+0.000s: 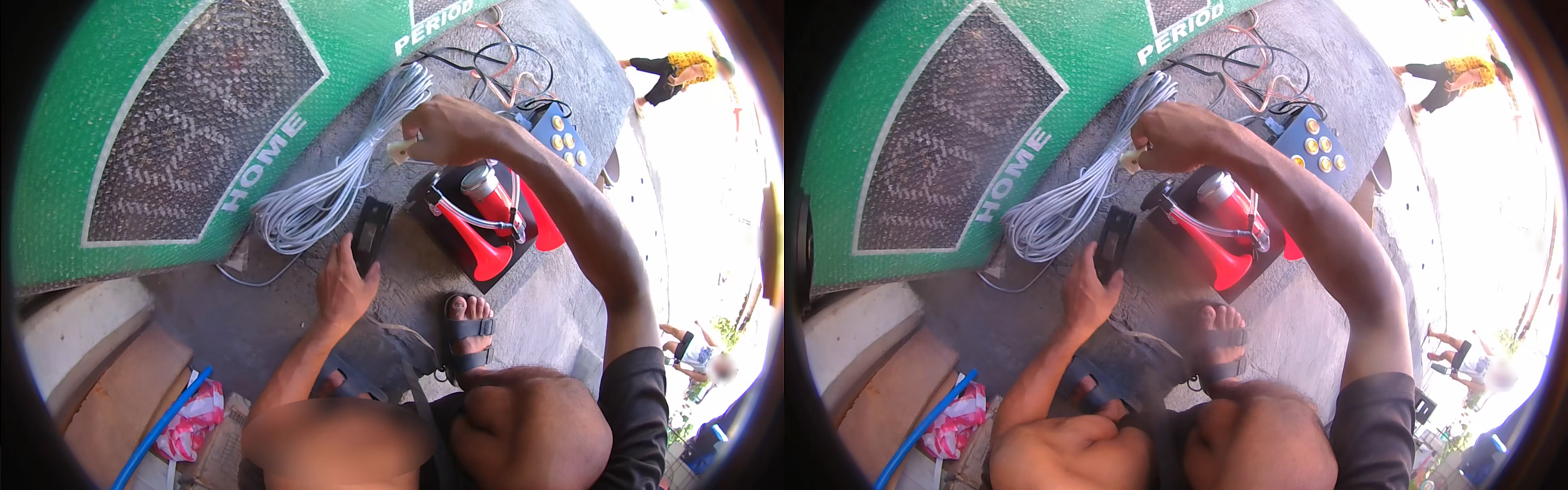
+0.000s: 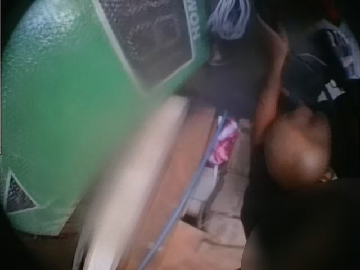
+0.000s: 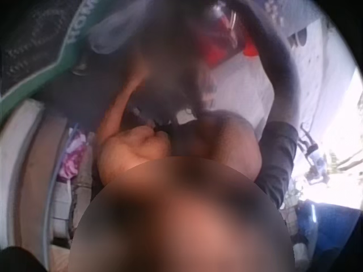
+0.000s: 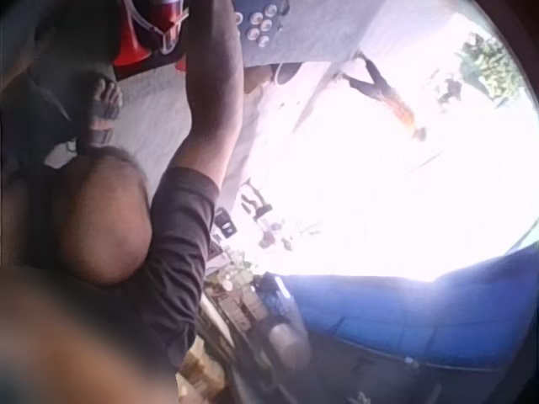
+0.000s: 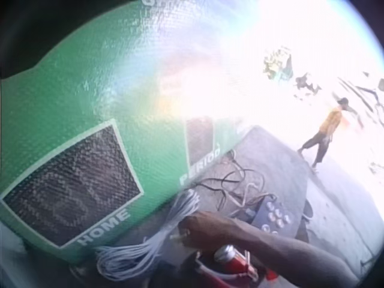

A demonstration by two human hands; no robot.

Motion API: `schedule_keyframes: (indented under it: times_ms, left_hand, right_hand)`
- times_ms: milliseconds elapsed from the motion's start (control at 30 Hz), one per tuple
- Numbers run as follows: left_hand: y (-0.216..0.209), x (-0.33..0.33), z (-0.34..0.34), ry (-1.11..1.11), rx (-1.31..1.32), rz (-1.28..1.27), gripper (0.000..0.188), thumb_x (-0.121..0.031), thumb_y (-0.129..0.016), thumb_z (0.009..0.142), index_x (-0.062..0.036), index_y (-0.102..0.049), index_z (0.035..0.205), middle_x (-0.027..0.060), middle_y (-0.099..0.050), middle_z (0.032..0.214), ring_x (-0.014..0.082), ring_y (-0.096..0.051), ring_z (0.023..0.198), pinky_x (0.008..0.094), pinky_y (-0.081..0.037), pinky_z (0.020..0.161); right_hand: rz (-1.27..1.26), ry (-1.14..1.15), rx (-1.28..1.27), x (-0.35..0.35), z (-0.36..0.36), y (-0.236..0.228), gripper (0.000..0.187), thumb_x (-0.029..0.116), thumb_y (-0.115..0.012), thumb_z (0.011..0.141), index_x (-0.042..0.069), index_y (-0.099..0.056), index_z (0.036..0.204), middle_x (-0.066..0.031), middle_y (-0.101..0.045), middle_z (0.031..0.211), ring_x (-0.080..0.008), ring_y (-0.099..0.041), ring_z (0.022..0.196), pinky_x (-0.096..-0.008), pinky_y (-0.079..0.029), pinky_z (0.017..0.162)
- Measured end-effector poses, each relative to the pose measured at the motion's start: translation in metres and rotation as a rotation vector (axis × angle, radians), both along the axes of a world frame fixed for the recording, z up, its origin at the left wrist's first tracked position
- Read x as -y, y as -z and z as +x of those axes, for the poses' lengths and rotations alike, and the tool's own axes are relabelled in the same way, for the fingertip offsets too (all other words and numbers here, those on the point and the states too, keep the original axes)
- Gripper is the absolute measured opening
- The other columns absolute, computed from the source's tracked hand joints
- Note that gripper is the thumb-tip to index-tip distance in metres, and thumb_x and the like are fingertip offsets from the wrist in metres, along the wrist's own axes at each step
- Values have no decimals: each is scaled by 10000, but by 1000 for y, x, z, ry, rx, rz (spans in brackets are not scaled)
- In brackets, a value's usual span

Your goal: The person unpacks a cardboard box and removes a red siren unit and a black control panel with yellow buttons. They connect wires between the siren and the control panel, then plug in a power cable. Finally, they press buttons on the control panel to test the siren and scoreboard display.

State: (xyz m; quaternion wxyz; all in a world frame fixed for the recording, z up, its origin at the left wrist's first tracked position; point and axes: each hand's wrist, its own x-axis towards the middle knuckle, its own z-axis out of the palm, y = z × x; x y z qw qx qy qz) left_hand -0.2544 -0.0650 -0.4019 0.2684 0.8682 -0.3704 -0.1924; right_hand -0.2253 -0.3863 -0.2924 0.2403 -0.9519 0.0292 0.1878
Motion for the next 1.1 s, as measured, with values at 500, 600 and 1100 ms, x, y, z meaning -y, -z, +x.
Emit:
schedule_keyframes:
  times_ms: [500, 600, 1100]
  left_hand:
    - [-12, 84, 79, -293, -1438, -559, 518, -232, -449, 1085, -164, -322, 1582, 27, -638, 1205, 171, -678, 1083, 295, -560, 852]
    - [-11, 85, 79, -266, -1442, -558, 513, -247, -438, 1089, -174, -320, 1583, 29, -639, 1193, 177, -683, 1072, 305, -557, 854]
    - [-11, 85, 88, -161, -1339, -497, 485, -285, -417, 1112, -125, -335, 1563, 7, -612, 1200, 125, -654, 986, 345, -592, 865]
  right_hand:
    - [-93, -84, 222, -1, -9, 23, 154, 171, -663, 795, 40, -704, 866, -154, -686, 723, -345, -704, 723, -474, -537, 652]
    - [-121, -109, 268, -3, -6, 28, 122, 146, -675, 781, 36, -652, 829, -154, -678, 750, -357, -693, 724, -477, -538, 646]
    - [-1, -167, 441, -4, -11, 54, 132, 128, -665, 831, 9, -608, 829, -172, -653, 764, -381, -678, 756, -499, -542, 680]
